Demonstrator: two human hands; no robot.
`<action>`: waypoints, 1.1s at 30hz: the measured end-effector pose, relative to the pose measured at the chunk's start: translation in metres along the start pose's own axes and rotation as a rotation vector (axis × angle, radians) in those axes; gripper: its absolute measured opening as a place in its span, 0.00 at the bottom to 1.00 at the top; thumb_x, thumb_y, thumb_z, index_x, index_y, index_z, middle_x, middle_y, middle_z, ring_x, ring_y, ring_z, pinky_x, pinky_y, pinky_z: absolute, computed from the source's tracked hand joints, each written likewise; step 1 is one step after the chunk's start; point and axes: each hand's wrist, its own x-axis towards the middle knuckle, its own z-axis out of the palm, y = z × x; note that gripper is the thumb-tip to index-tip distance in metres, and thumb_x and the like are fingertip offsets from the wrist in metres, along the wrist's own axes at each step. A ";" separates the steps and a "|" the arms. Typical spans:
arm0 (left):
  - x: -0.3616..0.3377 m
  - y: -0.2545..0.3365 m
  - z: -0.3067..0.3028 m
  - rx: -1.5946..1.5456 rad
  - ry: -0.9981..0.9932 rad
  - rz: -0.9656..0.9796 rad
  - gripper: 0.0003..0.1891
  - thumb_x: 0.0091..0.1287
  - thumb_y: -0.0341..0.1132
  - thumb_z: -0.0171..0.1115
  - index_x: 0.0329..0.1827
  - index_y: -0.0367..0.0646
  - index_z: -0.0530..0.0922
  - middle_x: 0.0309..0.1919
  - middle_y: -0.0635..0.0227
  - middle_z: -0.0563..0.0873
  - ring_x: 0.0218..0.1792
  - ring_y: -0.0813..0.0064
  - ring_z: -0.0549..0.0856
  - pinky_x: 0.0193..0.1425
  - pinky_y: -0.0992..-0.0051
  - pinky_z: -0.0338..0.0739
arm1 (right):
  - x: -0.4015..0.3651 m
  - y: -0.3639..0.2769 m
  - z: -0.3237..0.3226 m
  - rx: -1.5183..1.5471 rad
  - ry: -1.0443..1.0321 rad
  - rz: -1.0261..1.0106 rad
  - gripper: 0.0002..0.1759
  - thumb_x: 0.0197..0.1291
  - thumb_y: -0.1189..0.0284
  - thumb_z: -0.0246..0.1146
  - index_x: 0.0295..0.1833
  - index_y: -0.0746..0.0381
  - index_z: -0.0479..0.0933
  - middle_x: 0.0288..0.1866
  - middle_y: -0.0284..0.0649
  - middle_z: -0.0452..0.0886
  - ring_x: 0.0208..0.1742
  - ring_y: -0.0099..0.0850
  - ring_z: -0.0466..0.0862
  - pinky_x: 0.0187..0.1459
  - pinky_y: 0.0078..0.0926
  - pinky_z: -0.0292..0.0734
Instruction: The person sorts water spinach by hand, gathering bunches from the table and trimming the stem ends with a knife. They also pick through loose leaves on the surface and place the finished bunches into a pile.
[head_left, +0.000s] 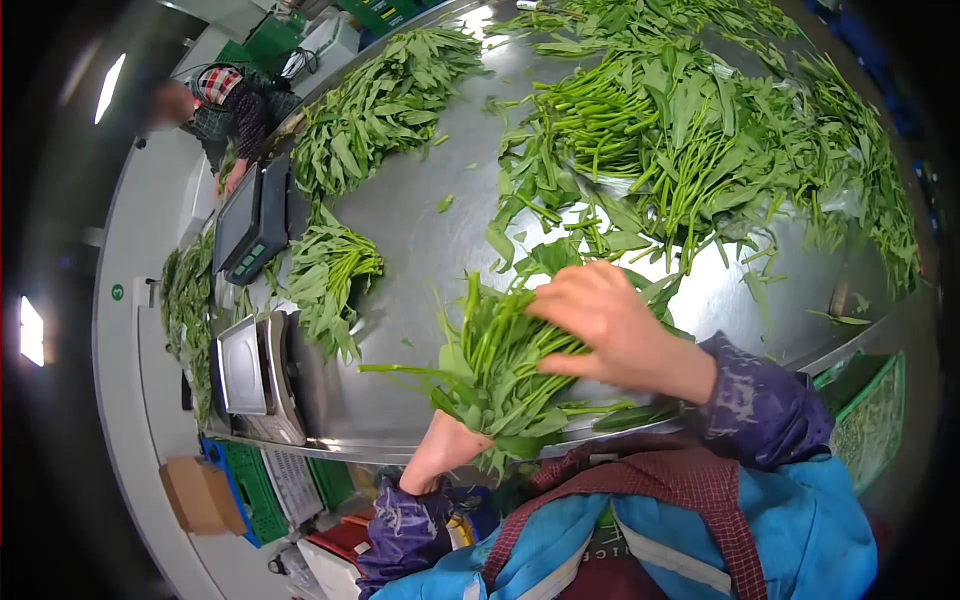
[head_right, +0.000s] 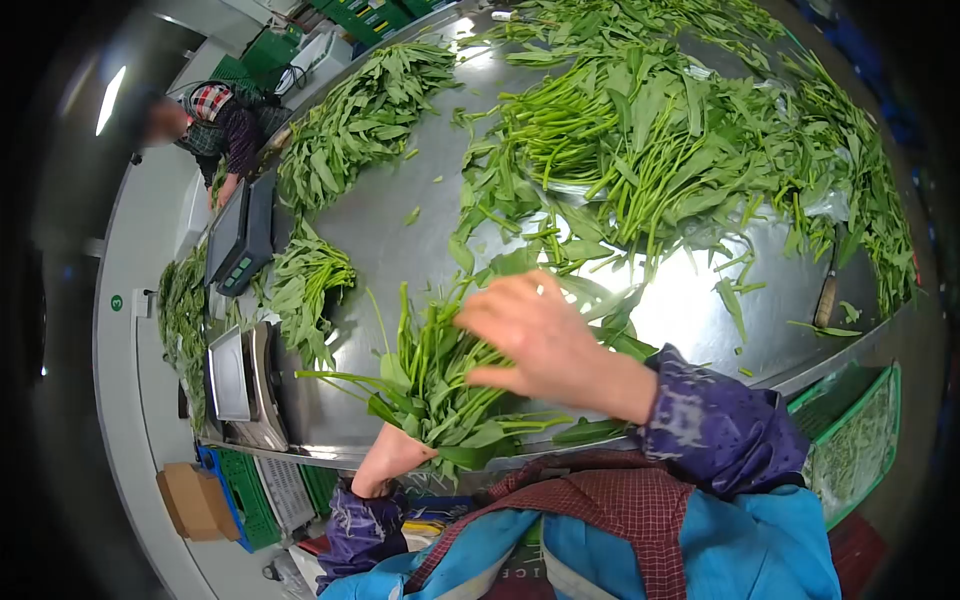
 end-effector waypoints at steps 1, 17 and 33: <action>0.000 0.001 0.001 0.000 0.001 0.000 0.19 0.49 0.30 0.65 0.45 0.36 0.76 0.43 0.54 0.80 0.46 0.57 0.78 0.50 0.67 0.71 | 0.000 -0.004 0.004 -0.041 -0.027 -0.023 0.18 0.47 0.61 0.66 0.41 0.60 0.77 0.36 0.38 0.78 0.46 0.34 0.74 0.53 0.38 0.60; -0.005 0.004 0.005 0.228 -0.038 0.030 0.15 0.46 0.35 0.65 0.38 0.40 0.78 0.36 0.55 0.82 0.38 0.53 0.80 0.41 0.62 0.74 | -0.015 0.007 0.014 0.095 -0.295 0.017 0.10 0.48 0.66 0.66 0.33 0.61 0.78 0.27 0.36 0.79 0.35 0.36 0.78 0.48 0.37 0.65; 0.001 0.038 0.012 0.691 0.186 0.079 0.27 0.51 0.28 0.59 0.59 0.49 0.71 0.26 0.56 0.78 0.26 0.56 0.80 0.28 0.62 0.74 | 0.003 0.018 -0.012 -0.046 -0.025 -0.054 0.12 0.46 0.63 0.66 0.36 0.55 0.79 0.25 0.35 0.79 0.31 0.34 0.78 0.40 0.31 0.69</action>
